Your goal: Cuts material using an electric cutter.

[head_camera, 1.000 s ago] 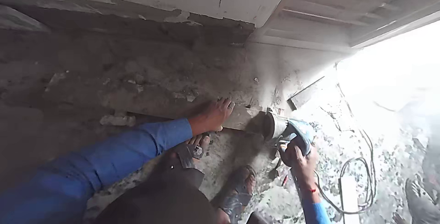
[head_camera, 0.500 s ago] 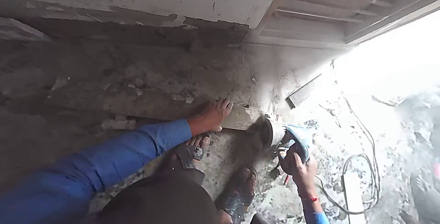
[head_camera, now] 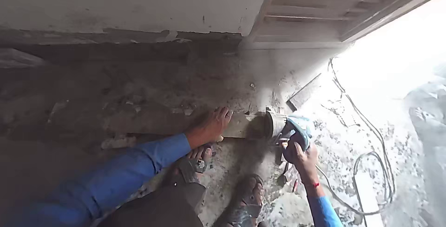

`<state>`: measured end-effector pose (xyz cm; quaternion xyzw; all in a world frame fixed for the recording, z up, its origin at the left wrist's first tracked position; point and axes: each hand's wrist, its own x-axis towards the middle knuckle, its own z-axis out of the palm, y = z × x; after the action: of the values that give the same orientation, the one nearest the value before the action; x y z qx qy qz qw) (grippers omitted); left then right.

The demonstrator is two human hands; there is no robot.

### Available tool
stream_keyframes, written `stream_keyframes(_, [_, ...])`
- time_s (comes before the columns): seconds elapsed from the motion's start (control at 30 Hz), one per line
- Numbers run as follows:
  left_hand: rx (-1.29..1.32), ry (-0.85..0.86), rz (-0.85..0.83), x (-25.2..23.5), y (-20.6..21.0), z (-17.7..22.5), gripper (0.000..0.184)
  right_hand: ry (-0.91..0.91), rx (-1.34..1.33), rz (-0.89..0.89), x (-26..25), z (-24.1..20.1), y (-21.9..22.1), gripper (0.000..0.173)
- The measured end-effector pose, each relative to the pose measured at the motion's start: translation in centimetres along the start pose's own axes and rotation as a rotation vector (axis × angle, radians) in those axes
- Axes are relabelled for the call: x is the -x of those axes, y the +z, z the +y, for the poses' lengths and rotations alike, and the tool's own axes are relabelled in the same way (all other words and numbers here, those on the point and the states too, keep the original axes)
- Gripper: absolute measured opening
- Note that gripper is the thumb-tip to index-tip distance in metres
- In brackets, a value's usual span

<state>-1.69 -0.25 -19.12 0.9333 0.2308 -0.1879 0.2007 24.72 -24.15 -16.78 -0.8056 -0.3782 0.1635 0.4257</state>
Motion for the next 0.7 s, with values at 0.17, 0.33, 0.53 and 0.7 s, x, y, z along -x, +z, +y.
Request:
stream_keyframes(0.17, [-0.002,-0.035,-0.022,-0.4,0.1,0.3,0.107,-0.089,-0.072,-0.008,-4.9,-0.5,1.5,0.038])
stream_keyframes(0.33, [-0.09,-0.056,0.066,-0.7,2.1,0.6,0.12,0.025,-0.143,0.064,-8.3,-1.2,1.9,0.023])
stream_keyframes(0.53, [-0.197,-0.092,0.074,-1.4,2.5,1.3,0.126,0.508,-0.451,0.14,-6.4,-2.0,-3.8,0.019])
stream_keyframes(0.7, [-0.026,0.004,0.159,-0.2,-3.3,1.4,0.125,0.746,-0.659,0.353,-1.0,0.3,-10.3,0.012])
